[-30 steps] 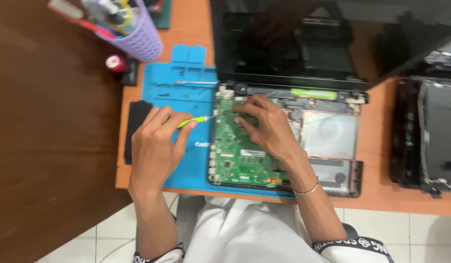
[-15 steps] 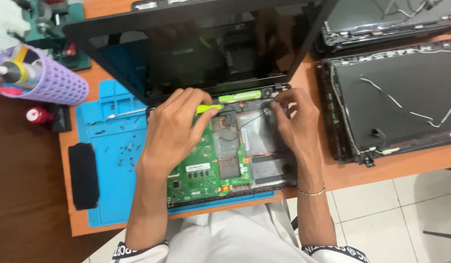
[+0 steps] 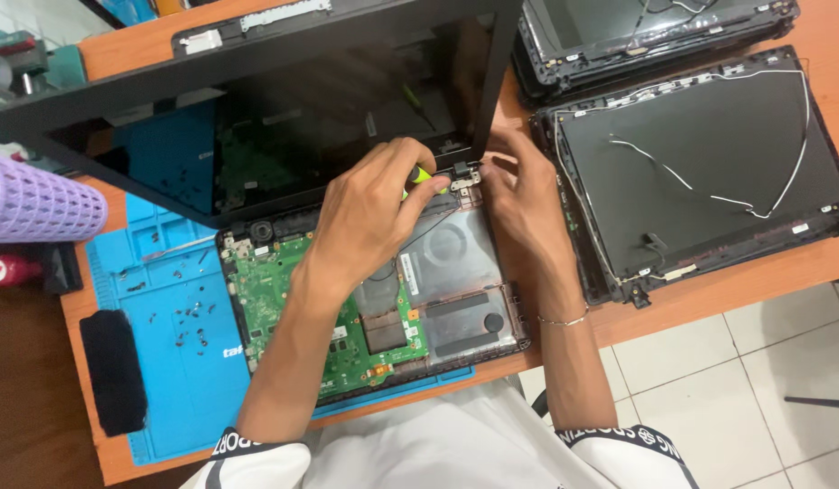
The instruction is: The person unscrews and removes components from the interior of a laptop using a small screwdriver and their hands.
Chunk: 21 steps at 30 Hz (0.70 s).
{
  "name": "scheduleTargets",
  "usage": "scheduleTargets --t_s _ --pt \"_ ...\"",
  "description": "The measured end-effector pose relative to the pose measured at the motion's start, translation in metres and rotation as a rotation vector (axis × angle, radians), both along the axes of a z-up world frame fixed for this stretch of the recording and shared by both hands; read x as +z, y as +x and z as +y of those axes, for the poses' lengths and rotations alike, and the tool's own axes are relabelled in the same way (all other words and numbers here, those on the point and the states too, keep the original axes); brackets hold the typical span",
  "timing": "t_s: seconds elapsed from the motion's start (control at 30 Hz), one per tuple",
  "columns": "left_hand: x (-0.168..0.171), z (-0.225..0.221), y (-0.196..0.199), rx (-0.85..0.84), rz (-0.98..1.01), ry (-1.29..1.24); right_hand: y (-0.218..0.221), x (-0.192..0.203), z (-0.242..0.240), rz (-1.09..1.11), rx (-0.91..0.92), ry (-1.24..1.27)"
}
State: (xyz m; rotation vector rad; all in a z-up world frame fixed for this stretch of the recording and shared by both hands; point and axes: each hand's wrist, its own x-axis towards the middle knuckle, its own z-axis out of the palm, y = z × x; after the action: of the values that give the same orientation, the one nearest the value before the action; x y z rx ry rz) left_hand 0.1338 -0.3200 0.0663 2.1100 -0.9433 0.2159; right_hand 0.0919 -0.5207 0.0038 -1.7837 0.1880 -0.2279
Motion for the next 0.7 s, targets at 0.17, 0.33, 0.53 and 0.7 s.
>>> scheduleTargets --t_s 0.17,0.33,0.53,0.7 --pt "-0.005 -0.011 0.005 -0.018 -0.029 0.021 0.008 -0.015 -0.008 -0.071 0.046 -0.131" --pt "-0.005 -0.016 0.007 -0.009 -0.019 0.055 0.010 -0.025 -0.012 -0.141 0.064 -0.216" --pt "-0.007 -0.021 0.008 -0.006 -0.026 0.073 0.010 -0.031 -0.014 -0.192 0.100 -0.203" --pt "-0.008 -0.024 0.009 -0.010 -0.031 0.081 0.009 -0.031 -0.014 -0.191 0.116 -0.162"
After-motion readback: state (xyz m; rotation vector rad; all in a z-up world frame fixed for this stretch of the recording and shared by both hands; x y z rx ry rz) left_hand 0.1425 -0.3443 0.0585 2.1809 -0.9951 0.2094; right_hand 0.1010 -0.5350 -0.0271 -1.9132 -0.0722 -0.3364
